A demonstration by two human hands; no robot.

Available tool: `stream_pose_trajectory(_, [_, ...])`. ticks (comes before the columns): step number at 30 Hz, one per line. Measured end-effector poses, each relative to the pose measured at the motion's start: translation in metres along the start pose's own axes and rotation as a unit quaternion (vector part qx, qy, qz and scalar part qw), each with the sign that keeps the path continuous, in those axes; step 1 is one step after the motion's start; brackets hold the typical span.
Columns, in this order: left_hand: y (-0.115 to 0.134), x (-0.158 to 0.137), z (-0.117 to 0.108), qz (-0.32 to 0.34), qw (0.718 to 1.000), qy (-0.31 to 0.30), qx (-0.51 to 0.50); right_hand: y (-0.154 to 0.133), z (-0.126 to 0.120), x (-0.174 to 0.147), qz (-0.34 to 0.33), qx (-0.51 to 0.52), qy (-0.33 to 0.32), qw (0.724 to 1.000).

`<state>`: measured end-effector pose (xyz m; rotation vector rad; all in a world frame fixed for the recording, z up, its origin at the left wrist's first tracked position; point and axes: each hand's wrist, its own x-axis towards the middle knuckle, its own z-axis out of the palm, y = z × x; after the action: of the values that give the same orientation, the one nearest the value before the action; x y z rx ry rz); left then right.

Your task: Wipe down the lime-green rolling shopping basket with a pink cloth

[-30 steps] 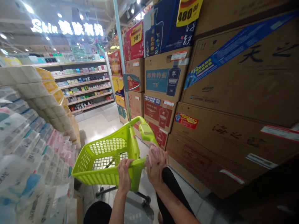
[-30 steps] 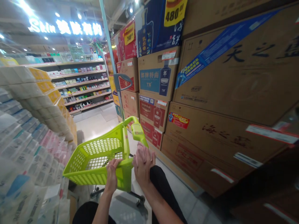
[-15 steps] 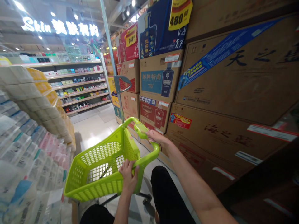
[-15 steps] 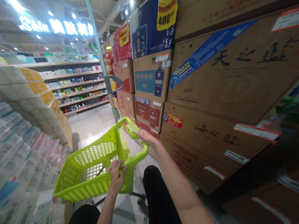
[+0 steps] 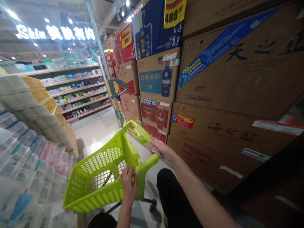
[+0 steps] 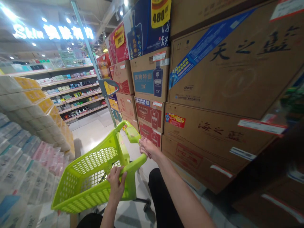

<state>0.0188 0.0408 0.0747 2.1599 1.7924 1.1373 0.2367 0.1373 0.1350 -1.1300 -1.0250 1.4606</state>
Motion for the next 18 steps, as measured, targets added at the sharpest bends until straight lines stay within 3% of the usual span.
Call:
stream_pose_trajectory(2, [-0.002, -0.002, 0.0, 0.005, 1.0, 0.005, 0.002, -0.015, -0.003, 0.017, 0.076, 0.131, -0.104, 0.983])
stream_pose_trajectory(4, [-0.005, -0.002, 0.0, 0.008, 1.0, 0.009, 0.005, -0.015, -0.001, 0.022, 0.093, 0.208, -0.149, 0.962])
stream_pose_trajectory(7, [-0.01, -0.002, -0.002, 0.013, 1.0, 0.014, 0.011, 0.005, 0.01, 0.009, 0.036, 0.22, -0.101, 0.97])
stream_pose_trajectory(10, [-0.015, -0.001, -0.006, 0.019, 1.0, 0.011, 0.01, 0.029, 0.022, -0.02, -0.059, 0.073, 0.071, 0.993])
stream_pose_trajectory(13, [-0.018, 0.0, -0.011, 0.021, 1.0, 0.004, 0.003, 0.036, 0.029, -0.042, -0.122, -0.164, 0.225, 0.953])
stream_pose_trajectory(15, [-0.019, -0.001, -0.014, 0.022, 1.0, 0.002, 0.001, 0.028, 0.03, -0.045, -0.124, -0.323, 0.229, 0.91])
stream_pose_trajectory(18, [-0.018, -0.005, -0.018, 0.025, 1.0, 0.003, -0.004, 0.001, 0.03, -0.026, -0.103, -0.479, 0.162, 0.856])
